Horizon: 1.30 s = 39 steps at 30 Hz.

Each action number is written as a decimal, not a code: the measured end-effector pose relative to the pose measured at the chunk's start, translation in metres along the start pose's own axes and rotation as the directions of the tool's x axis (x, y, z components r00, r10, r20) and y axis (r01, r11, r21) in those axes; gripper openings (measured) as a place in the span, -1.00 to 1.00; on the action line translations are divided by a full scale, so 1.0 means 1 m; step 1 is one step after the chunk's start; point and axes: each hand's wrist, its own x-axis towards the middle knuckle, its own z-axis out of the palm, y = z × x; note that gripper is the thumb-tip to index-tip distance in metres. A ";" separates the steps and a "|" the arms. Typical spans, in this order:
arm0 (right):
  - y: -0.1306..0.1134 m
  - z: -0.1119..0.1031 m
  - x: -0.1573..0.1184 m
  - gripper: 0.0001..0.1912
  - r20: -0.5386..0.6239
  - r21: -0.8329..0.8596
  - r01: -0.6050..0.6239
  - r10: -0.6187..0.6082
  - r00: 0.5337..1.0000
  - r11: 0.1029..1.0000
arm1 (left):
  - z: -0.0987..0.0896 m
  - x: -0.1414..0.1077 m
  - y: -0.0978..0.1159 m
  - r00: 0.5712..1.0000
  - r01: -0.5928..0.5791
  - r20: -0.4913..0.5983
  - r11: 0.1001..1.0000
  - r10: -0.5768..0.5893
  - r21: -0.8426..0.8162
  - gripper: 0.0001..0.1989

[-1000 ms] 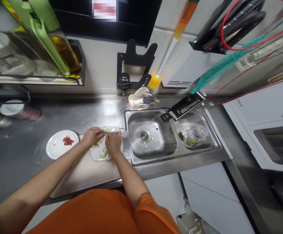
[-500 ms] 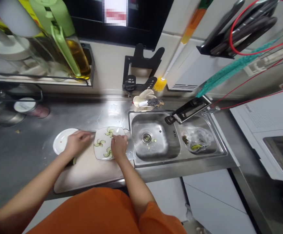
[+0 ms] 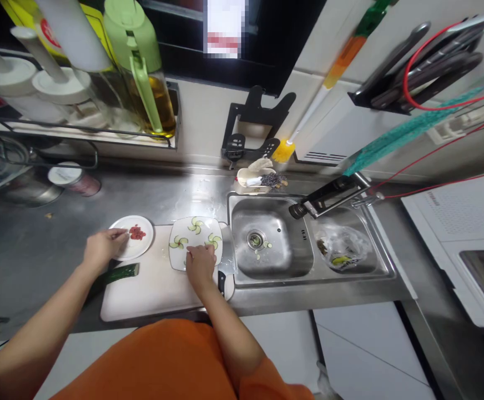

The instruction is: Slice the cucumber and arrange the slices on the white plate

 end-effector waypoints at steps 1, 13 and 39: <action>-0.001 0.000 0.000 -0.77 0.005 0.003 0.001 -0.001 1.000 1.000 | 0.001 0.001 0.001 1.000 -0.003 0.007 1.000 0.003 0.001 -0.64; -0.002 -0.003 -0.005 -0.76 0.020 -0.016 -0.001 0.002 1.000 1.000 | 0.004 0.003 0.003 1.000 -0.016 -0.001 1.000 0.016 0.015 -0.69; 0.053 -0.026 -0.019 -0.76 -0.219 -0.028 -0.128 0.119 0.969 0.991 | 0.059 -0.022 0.193 0.365 -0.850 0.280 0.440 0.888 -0.289 -0.87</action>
